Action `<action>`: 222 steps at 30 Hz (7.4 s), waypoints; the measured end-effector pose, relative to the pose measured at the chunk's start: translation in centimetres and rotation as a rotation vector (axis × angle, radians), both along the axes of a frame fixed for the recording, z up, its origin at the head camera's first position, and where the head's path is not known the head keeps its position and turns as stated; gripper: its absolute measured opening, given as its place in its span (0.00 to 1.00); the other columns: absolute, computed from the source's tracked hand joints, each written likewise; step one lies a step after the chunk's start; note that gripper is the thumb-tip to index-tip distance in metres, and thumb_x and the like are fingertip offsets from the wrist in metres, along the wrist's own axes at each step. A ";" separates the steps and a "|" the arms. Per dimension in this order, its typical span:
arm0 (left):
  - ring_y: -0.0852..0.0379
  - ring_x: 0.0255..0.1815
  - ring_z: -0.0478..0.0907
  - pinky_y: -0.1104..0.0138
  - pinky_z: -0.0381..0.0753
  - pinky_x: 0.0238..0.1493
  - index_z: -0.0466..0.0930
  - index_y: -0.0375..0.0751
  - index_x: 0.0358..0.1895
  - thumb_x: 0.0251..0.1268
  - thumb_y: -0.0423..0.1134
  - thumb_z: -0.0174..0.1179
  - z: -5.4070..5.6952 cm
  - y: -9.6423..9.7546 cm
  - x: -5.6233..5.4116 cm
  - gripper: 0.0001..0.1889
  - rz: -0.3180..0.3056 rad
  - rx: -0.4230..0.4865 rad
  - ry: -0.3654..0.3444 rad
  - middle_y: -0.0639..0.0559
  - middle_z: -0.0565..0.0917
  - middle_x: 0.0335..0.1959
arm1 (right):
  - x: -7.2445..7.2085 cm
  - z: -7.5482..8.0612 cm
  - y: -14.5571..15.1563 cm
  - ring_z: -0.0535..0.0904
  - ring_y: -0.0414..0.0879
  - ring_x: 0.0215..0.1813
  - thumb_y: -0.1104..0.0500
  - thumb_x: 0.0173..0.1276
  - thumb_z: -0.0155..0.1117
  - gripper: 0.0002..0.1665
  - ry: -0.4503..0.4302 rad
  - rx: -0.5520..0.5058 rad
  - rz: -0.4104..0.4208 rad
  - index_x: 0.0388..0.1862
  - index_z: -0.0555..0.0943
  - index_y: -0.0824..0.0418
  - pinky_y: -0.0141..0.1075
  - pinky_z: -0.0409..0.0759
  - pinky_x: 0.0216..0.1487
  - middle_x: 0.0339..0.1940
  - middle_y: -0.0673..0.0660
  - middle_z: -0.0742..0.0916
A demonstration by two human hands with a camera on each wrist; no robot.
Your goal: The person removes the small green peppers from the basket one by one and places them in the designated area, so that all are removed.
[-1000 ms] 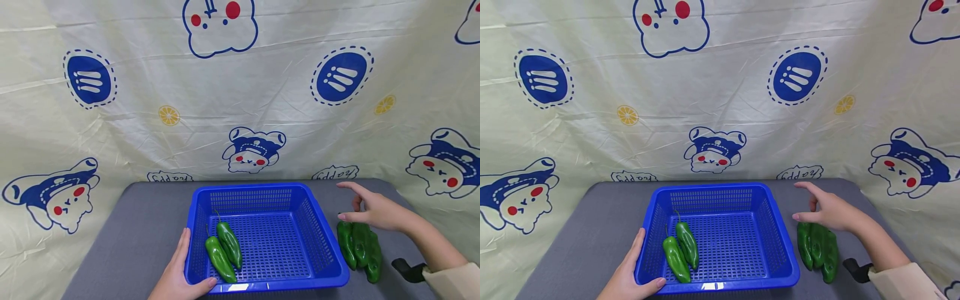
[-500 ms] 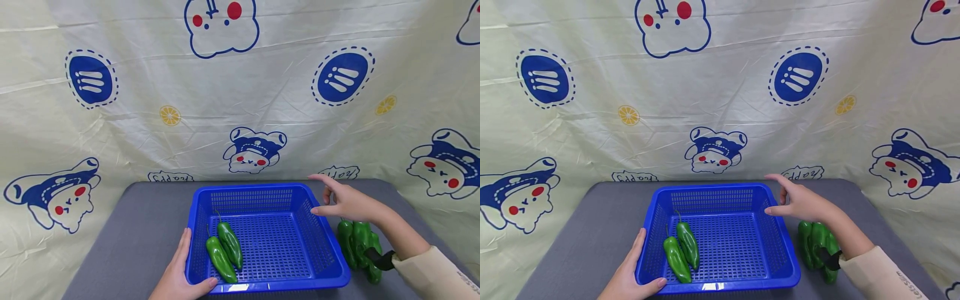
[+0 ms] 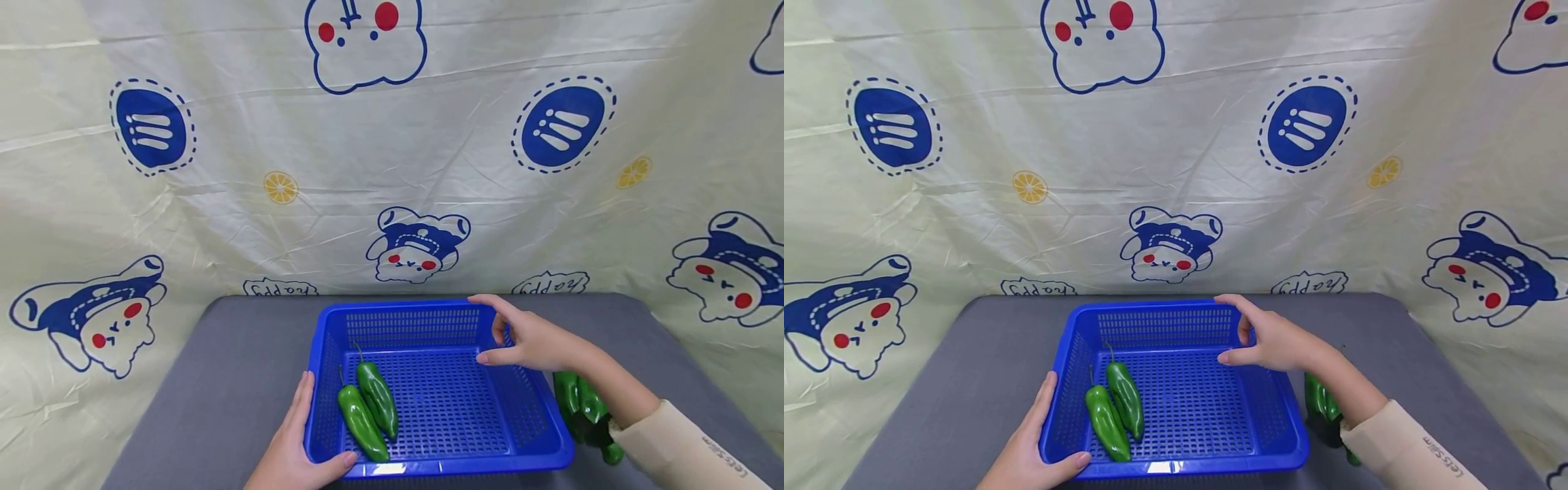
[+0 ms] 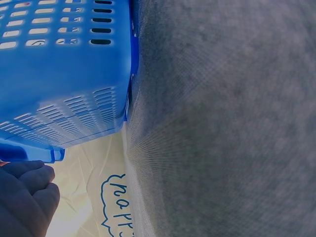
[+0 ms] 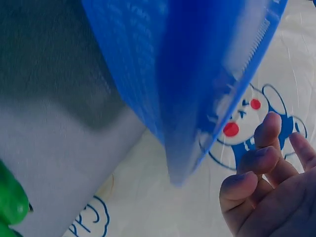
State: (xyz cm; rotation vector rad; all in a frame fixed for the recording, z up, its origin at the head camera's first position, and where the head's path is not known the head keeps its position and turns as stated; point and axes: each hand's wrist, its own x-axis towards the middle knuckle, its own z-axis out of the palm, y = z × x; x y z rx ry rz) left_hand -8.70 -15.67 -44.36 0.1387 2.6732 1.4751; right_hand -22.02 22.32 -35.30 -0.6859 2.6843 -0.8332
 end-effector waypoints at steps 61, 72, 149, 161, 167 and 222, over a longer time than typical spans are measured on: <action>0.25 0.78 0.47 0.30 0.62 0.66 0.32 0.58 0.81 0.49 0.55 0.74 -0.1 0.0 -0.1 0.64 -0.003 0.015 -0.018 0.43 0.39 0.83 | -1.3 -3.8 -13.5 0.72 0.42 0.28 0.43 0.60 0.74 0.55 -0.104 -0.076 0.262 0.79 0.52 0.36 0.33 0.73 0.30 0.35 0.54 0.82; 0.26 0.78 0.49 0.32 0.62 0.67 0.33 0.56 0.82 0.48 0.55 0.74 -0.1 0.0 0.0 0.65 -0.002 0.003 0.004 0.42 0.40 0.83 | -1.3 -5.6 -13.9 0.78 0.41 0.31 0.41 0.57 0.76 0.54 -0.190 0.033 0.277 0.76 0.54 0.29 0.35 0.78 0.33 0.37 0.50 0.84; 0.29 0.79 0.46 0.30 0.58 0.68 0.35 0.54 0.82 0.47 0.54 0.75 0.0 0.2 0.2 0.64 0.001 0.011 0.030 0.40 0.41 0.83 | 2.5 3.6 -4.3 0.78 0.45 0.36 0.45 0.58 0.76 0.57 -0.204 -0.071 0.206 0.77 0.49 0.31 0.36 0.81 0.35 0.39 0.50 0.82; 0.30 0.79 0.45 0.31 0.56 0.69 0.35 0.55 0.82 0.48 0.53 0.75 -0.1 0.1 0.1 0.64 -0.005 0.015 0.050 0.41 0.40 0.83 | 4.3 4.0 3.0 0.67 0.41 0.25 0.48 0.60 0.75 0.58 -0.112 -0.072 0.095 0.79 0.48 0.37 0.34 0.67 0.24 0.21 0.48 0.71; 0.30 0.79 0.44 0.31 0.55 0.69 0.35 0.55 0.82 0.47 0.52 0.75 -0.1 0.2 0.2 0.64 -0.005 0.019 0.040 0.40 0.40 0.83 | 4.5 4.2 6.1 0.65 0.39 0.23 0.50 0.61 0.75 0.58 -0.062 -0.075 0.020 0.79 0.47 0.39 0.33 0.65 0.22 0.20 0.48 0.68; 0.30 0.79 0.45 0.31 0.55 0.69 0.35 0.55 0.82 0.49 0.53 0.74 0.1 0.3 0.4 0.64 0.003 0.017 0.032 0.41 0.40 0.83 | 1.5 -0.8 8.5 0.60 0.37 0.20 0.39 0.65 0.68 0.45 0.115 0.053 -0.181 0.75 0.62 0.53 0.33 0.64 0.22 0.20 0.48 0.69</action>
